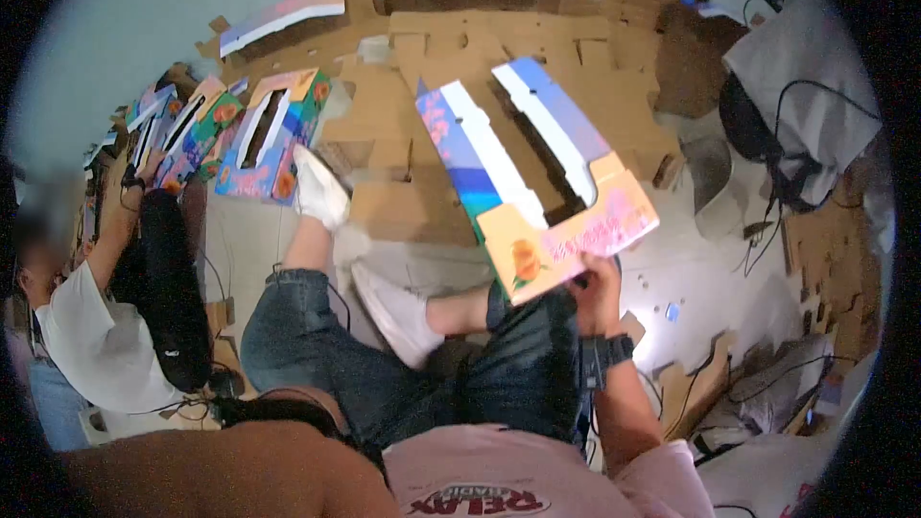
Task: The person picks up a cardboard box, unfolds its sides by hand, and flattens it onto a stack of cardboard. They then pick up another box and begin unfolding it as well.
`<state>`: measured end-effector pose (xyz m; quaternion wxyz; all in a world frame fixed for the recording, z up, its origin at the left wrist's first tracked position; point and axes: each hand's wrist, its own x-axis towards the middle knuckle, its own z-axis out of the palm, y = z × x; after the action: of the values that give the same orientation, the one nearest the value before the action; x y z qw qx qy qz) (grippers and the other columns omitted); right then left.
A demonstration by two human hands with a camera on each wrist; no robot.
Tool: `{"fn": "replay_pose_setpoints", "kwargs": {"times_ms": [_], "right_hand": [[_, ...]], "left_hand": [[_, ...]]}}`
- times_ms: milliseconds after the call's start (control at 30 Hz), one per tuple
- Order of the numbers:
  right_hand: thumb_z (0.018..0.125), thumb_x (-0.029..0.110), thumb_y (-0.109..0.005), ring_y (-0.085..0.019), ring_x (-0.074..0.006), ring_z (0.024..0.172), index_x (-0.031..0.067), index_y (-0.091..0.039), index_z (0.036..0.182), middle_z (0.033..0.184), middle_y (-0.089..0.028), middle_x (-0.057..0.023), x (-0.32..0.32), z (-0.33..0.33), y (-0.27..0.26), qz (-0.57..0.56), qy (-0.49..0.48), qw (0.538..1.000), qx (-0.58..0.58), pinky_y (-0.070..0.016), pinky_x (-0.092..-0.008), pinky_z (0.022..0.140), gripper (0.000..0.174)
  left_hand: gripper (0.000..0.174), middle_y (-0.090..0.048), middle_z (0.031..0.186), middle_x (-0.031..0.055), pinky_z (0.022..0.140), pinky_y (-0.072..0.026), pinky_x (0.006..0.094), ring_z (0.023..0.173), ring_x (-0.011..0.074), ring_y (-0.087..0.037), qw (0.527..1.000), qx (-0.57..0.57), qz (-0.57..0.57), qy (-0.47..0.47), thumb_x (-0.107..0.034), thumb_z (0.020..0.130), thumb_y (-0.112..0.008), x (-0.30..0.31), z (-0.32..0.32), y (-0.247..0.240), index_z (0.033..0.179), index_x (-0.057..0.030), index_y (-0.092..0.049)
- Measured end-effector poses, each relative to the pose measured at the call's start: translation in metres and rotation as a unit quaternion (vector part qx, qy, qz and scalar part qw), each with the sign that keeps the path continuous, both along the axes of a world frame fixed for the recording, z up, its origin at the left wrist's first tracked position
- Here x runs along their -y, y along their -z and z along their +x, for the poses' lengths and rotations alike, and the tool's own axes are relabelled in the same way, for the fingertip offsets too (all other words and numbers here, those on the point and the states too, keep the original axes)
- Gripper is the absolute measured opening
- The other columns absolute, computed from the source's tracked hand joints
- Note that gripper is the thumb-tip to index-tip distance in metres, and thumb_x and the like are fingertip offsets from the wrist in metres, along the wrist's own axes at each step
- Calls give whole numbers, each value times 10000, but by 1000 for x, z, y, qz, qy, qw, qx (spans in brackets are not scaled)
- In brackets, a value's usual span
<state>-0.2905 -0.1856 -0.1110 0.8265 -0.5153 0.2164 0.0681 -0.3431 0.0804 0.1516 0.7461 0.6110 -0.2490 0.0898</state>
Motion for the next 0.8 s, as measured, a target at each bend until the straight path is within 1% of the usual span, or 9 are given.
{"fn": "replay_pose_setpoints", "kwargs": {"times_ms": [267, 333, 400, 500, 567, 667, 700, 733, 800], "right_hand": [[772, 308, -694, -541, -172, 1044, 133, -502, 1171, 1109, -582, -22, -16, -19, -19, 22, -24, 999, -20, -422, -380, 877, 477], [801, 404, -664, -494, -208, 1122, 133, -520, 1195, 1171, -557, -39, -24, -22, -34, -2, -48, 998, -34, -372, -431, 961, 499], [809, 431, -662, -491, -215, 1119, 144, -507, 1208, 1189, -541, -49, -24, -21, -37, -10, -53, 997, -49, -377, -440, 954, 516], [796, 383, -707, -507, -211, 1106, 149, -487, 1203, 1185, -537, -46, -26, -23, -35, 36, -49, 995, -82, -402, -419, 906, 518], [798, 424, -710, -461, -243, 1174, 156, -484, 1235, 1243, -500, -85, -22, -24, -30, 105, -43, 979, -171, -365, -468, 966, 560], [792, 453, -714, -411, -266, 1238, 154, -477, 1261, 1309, -449, -119, -19, -22, -33, 141, -88, 969, -183, -323, -508, 1014, 605], [813, 432, -702, -474, -260, 1194, 140, -509, 1229, 1227, -530, -102, -24, -24, -37, 143, -89, 968, -187, -349, -504, 1009, 543], [813, 432, -702, -474, -260, 1194, 140, -509, 1229, 1227, -530, -102, -21, -32, -32, 143, -90, 966, -194, -349, -504, 1009, 543], [857, 373, -671, -556, -250, 1121, 127, -555, 1176, 1129, -613, -82, -20, -35, -20, 201, -221, 938, -175, -392, -468, 994, 419]], "left_hand": [[115, -571, 904, 73, 702, -486, 323, 705, 167, -566, 999, -28, 7, 24, -85, 875, -612, 4, 8, 2, 957, -22, -563], [122, -574, 911, 74, 709, -485, 322, 713, 167, -570, 999, -27, 11, 25, -80, 871, -615, 6, 11, 1, 963, -18, -564], [130, -576, 917, 75, 716, -485, 321, 722, 168, -574, 999, -22, 17, 28, -76, 868, -618, 7, 13, 1, 969, -15, -566], [142, -580, 927, 78, 726, -484, 320, 734, 170, -581, 999, -13, 29, 38, -68, 863, -624, 2, 15, 3, 979, -9, -568], [150, -582, 934, 79, 733, -484, 319, 742, 170, -585, 998, -12, 37, 47, -63, 859, -627, 3, 16, 5, 985, -5, -569], [163, -586, 943, 81, 743, -483, 318, 754, 172, -591, 998, -15, 42, 53, -56, 854, -632, 10, 17, 8, 994, 0, -571], [167, -587, 947, 82, 747, -483, 317, 758, 172, -593, 997, -17, 43, 54, -54, 853, -634, 10, 14, 11, 997, 2, -572], [171, -589, 950, 82, 750, -483, 317, 762, 173, -595, 997, -22, 45, 57, -51, 851, -636, 11, 10, 15, 1000, 4, -572], [180, -591, 957, 84, 757, -482, 316, 770, 173, -599, 996, -13, 53, 64, -47, 848, -639, 16, 10, 20, 1006, 8, -574]]}}
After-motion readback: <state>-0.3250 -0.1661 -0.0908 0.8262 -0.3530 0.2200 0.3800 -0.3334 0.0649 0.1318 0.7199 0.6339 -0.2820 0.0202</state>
